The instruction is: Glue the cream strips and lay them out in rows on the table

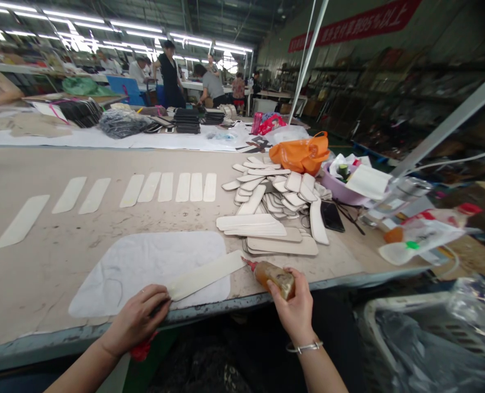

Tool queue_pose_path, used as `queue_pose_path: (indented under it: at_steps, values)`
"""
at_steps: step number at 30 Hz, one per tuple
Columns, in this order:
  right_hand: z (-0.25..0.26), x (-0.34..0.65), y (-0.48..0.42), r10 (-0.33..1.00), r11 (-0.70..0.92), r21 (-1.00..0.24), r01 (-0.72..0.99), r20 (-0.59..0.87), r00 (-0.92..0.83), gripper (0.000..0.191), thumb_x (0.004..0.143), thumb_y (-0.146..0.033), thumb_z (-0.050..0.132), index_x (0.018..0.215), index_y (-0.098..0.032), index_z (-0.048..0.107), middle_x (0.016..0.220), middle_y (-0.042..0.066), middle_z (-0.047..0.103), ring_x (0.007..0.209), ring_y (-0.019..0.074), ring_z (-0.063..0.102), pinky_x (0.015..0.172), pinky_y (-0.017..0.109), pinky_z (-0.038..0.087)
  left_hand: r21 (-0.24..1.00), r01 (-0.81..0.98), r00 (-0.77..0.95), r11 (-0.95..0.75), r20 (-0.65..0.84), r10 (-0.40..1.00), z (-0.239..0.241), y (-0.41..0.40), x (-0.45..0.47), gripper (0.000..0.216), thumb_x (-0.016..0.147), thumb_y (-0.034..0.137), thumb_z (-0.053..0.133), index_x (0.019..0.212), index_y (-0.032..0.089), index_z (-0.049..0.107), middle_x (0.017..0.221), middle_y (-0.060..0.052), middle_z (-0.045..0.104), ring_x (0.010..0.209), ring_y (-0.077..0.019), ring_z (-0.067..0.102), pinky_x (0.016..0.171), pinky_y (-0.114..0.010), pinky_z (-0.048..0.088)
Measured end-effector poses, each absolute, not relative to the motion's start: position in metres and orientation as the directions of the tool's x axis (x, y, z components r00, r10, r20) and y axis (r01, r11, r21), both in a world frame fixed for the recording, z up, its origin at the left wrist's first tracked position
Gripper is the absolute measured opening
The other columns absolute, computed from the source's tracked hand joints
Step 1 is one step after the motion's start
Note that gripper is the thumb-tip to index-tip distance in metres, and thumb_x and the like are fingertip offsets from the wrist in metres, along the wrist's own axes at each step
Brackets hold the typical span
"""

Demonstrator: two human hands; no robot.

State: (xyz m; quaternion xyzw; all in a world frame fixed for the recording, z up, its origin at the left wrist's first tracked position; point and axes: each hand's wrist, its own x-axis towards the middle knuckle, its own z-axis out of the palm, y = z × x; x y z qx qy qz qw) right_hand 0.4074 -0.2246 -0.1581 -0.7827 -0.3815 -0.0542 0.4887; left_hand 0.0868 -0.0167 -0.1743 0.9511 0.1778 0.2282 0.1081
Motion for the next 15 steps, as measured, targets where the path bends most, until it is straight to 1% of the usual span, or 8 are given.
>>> queue_pose_path:
  at_steps: [3, 6, 9, 12, 13, 15]
  values:
    - [-0.157, 0.407, -0.231, 0.531, -0.249, -0.723, 0.645, 0.455, 0.715, 0.041, 0.077, -0.042, 0.066, 0.108, -0.020, 0.052, 0.101, 0.010, 0.059, 0.092, 0.0259, 0.058, 0.081, 0.043, 0.050, 0.301, 0.290, 0.839, -0.908, 0.377, 0.393, -0.177, -0.015, 0.085, 0.012, 0.083, 0.017, 0.056, 0.095, 0.019, 0.059, 0.094, -0.007, 0.061, 0.087, -0.0153, 0.061, 0.078, -0.026, 0.053]
    - [-0.156, 0.402, -0.232, 0.566, -0.219, -0.749, 0.625, 0.424, 0.707, 0.041, 0.076, -0.042, 0.066, 0.108, -0.019, 0.053, 0.102, 0.009, 0.060, 0.092, 0.0257, 0.059, 0.081, 0.043, 0.051, 0.318, 0.296, 0.839, -0.901, 0.365, 0.404, -0.178, -0.015, 0.084, 0.013, 0.083, 0.017, 0.055, 0.096, 0.018, 0.058, 0.094, -0.007, 0.061, 0.087, -0.0152, 0.060, 0.079, -0.026, 0.052]
    - [-0.155, 0.393, -0.231, 0.604, -0.184, -0.845, 0.503, 0.306, 0.736, 0.046, 0.073, -0.048, 0.067, 0.107, -0.019, 0.054, 0.100, 0.009, 0.063, 0.089, 0.0262, 0.062, 0.079, 0.042, 0.053, 0.340, 0.314, 0.832, -0.886, 0.352, 0.430, -0.171, -0.021, 0.085, 0.012, 0.084, 0.015, 0.053, 0.094, 0.018, 0.058, 0.092, -0.007, 0.061, 0.086, -0.0146, 0.059, 0.079, -0.026, 0.052]
    - [-0.158, 0.393, -0.232, 0.570, -0.236, -0.916, 0.324, 0.140, 0.810, 0.055, 0.065, -0.059, 0.068, 0.103, -0.021, 0.056, 0.097, 0.009, 0.066, 0.083, 0.0298, 0.064, 0.072, 0.043, 0.056, 0.350, 0.329, 0.818, -0.877, 0.358, 0.450, -0.159, -0.026, 0.086, 0.012, 0.084, 0.014, 0.049, 0.089, 0.018, 0.059, 0.087, -0.007, 0.061, 0.082, -0.0141, 0.058, 0.076, -0.026, 0.051]
    - [-0.161, 0.396, -0.231, 0.561, -0.255, -0.921, 0.295, 0.108, 0.820, 0.056, 0.062, -0.062, 0.068, 0.101, -0.022, 0.058, 0.097, 0.010, 0.066, 0.084, 0.0324, 0.064, 0.072, 0.046, 0.057, 0.333, 0.333, 0.819, -0.882, 0.362, 0.446, -0.154, -0.024, 0.085, 0.011, 0.084, 0.014, 0.049, 0.086, 0.018, 0.059, 0.085, -0.007, 0.061, 0.081, -0.0143, 0.058, 0.074, -0.026, 0.051]
    - [-0.169, 0.405, -0.225, 0.533, -0.262, -0.927, 0.268, 0.092, 0.841, 0.059, 0.055, -0.067, 0.070, 0.096, -0.027, 0.059, 0.091, 0.011, 0.066, 0.082, 0.0361, 0.064, 0.065, 0.049, 0.057, 0.264, 0.357, 0.825, -0.896, 0.360, 0.435, -0.143, -0.016, 0.079, 0.011, 0.082, 0.014, 0.049, 0.081, 0.018, 0.059, 0.082, -0.007, 0.062, 0.078, -0.0149, 0.057, 0.073, -0.027, 0.051]
